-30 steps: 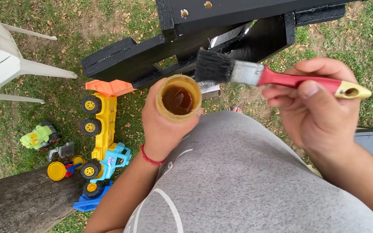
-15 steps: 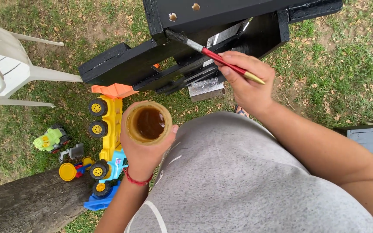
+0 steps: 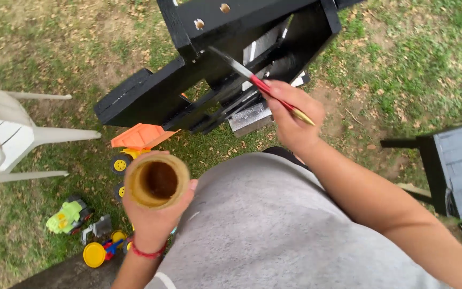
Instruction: Painting a wooden structure with black paint using a paintbrush.
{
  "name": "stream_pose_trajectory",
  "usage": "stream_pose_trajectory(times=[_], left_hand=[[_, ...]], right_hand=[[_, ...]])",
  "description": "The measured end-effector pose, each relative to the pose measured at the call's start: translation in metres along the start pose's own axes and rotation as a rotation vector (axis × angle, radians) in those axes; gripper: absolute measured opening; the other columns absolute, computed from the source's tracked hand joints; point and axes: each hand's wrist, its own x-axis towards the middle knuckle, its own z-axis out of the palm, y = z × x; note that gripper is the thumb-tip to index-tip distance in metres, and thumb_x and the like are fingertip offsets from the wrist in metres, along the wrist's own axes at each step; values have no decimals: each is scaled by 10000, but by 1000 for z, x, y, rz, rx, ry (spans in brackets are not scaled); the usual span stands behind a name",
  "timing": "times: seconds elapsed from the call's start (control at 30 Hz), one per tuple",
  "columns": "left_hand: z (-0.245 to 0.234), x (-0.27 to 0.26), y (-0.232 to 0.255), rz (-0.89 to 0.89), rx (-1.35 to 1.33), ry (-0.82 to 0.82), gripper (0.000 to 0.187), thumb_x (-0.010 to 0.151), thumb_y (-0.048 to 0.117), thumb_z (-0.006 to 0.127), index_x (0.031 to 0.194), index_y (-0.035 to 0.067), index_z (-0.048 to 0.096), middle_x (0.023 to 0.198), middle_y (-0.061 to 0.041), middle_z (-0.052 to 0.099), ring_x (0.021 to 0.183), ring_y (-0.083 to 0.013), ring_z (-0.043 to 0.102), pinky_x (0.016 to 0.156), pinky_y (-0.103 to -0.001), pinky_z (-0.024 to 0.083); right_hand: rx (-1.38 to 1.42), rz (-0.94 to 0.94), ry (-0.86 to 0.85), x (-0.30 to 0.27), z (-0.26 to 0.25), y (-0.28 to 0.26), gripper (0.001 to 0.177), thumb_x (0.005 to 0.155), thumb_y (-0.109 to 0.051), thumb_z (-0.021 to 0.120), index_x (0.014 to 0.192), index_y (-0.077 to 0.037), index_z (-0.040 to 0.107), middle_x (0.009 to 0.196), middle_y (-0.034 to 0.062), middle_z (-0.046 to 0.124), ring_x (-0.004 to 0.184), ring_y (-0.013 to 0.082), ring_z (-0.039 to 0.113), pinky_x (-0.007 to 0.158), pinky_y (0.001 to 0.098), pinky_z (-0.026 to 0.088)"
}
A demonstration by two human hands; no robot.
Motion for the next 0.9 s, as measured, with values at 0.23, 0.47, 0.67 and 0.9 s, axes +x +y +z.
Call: stream_pose_trajectory(times=[0.23, 0.47, 0.67, 0.9], left_hand=[[-59, -12, 10, -120, 214, -96, 705, 609, 61, 891, 1223, -5, 551, 1221, -149, 614, 1118, -247, 608, 1054, -360, 489], [-95, -15, 13, -153, 261, -102, 711, 589, 67, 893, 1210, -22, 560, 1208, -148, 627, 1083, -232, 617, 1034, -347, 488], [-109, -18, 24, -176, 323, -110, 680, 593, 90, 879, 1196, 1, 579, 1209, -134, 630, 1116, -240, 610, 1054, -356, 454], [-109, -16, 9, -214, 208, -69, 697, 602, 43, 845, 1224, -9, 535, 1207, -157, 641, 1123, -234, 621, 1066, -362, 475]], right_hand=[[-205, 41, 213, 9, 9, 22, 306, 994, 147, 585, 1226, -48, 628, 1211, 171, 668, 1076, 256, 716, 955, 277, 635], [-215, -59, 376, -14, 26, 0, 250, 1044, 28, 544, 1258, -73, 621, 1252, 140, 638, 1132, 239, 659, 987, 286, 602], [-267, 151, 291, -27, 83, 14, 182, 1014, -98, 608, 1183, -122, 670, 1295, 78, 646, 1259, 225, 604, 1158, 394, 483], [107, 237, 162, -25, 58, -5, 166, 1005, -39, 600, 1157, -27, 665, 1209, 221, 653, 987, 281, 699, 842, 326, 633]])
